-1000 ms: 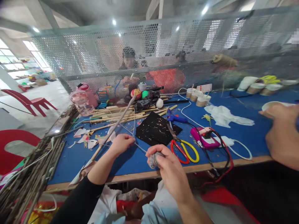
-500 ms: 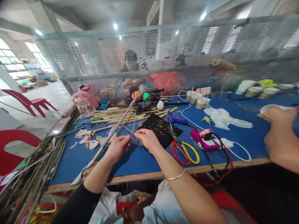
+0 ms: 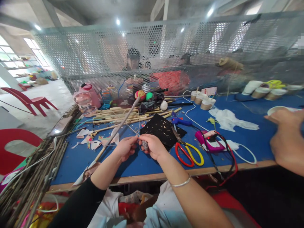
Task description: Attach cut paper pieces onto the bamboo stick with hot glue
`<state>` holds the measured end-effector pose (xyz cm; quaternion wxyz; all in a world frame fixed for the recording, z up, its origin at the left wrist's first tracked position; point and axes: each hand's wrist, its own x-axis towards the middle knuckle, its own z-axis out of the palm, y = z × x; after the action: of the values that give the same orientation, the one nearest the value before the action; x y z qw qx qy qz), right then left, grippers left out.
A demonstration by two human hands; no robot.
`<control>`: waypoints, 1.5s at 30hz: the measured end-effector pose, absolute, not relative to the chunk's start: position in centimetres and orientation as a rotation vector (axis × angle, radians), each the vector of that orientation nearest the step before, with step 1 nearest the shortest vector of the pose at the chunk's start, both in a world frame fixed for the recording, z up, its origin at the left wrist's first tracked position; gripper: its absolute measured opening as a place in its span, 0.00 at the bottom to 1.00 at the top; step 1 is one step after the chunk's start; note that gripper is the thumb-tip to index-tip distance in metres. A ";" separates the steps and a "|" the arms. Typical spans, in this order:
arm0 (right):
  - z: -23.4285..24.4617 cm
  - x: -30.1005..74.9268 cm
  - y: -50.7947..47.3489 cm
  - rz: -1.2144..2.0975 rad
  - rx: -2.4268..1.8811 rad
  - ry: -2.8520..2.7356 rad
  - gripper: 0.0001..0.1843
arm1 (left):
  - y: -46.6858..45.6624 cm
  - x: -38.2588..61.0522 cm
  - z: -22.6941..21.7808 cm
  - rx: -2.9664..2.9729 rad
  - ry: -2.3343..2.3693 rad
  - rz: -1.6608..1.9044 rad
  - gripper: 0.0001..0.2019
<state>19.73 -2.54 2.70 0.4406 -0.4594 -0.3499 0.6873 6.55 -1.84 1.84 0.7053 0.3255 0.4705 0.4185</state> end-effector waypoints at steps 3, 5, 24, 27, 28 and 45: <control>2.6 19.9 -2.3 1.765 -1.178 -0.685 0.04 | -1.3 6.5 2.3 0.688 0.903 1.030 0.11; 2.5 19.9 -2.1 1.799 -1.179 -0.530 0.05 | -1.2 6.2 2.4 0.669 0.840 1.031 0.10; 3.1 17.4 -1.2 1.780 -1.094 -0.308 0.11 | -1.8 6.2 0.5 1.634 1.217 0.885 0.22; 3.2 17.7 -1.3 1.810 -1.072 -0.326 0.10 | -2.1 6.1 1.2 1.670 1.221 0.975 0.14; 3.2 18.0 -1.3 1.778 -1.088 -0.335 0.09 | -2.3 5.9 1.5 1.652 1.244 1.046 0.15; 8.7 23.7 7.1 1.218 -1.212 -1.018 0.07 | -6.9 2.6 4.6 2.184 1.709 0.423 0.28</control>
<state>23.67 7.10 8.67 0.5416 -0.5103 -0.4284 0.5126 2.61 -6.88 4.56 0.1673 0.7676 0.6006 0.1485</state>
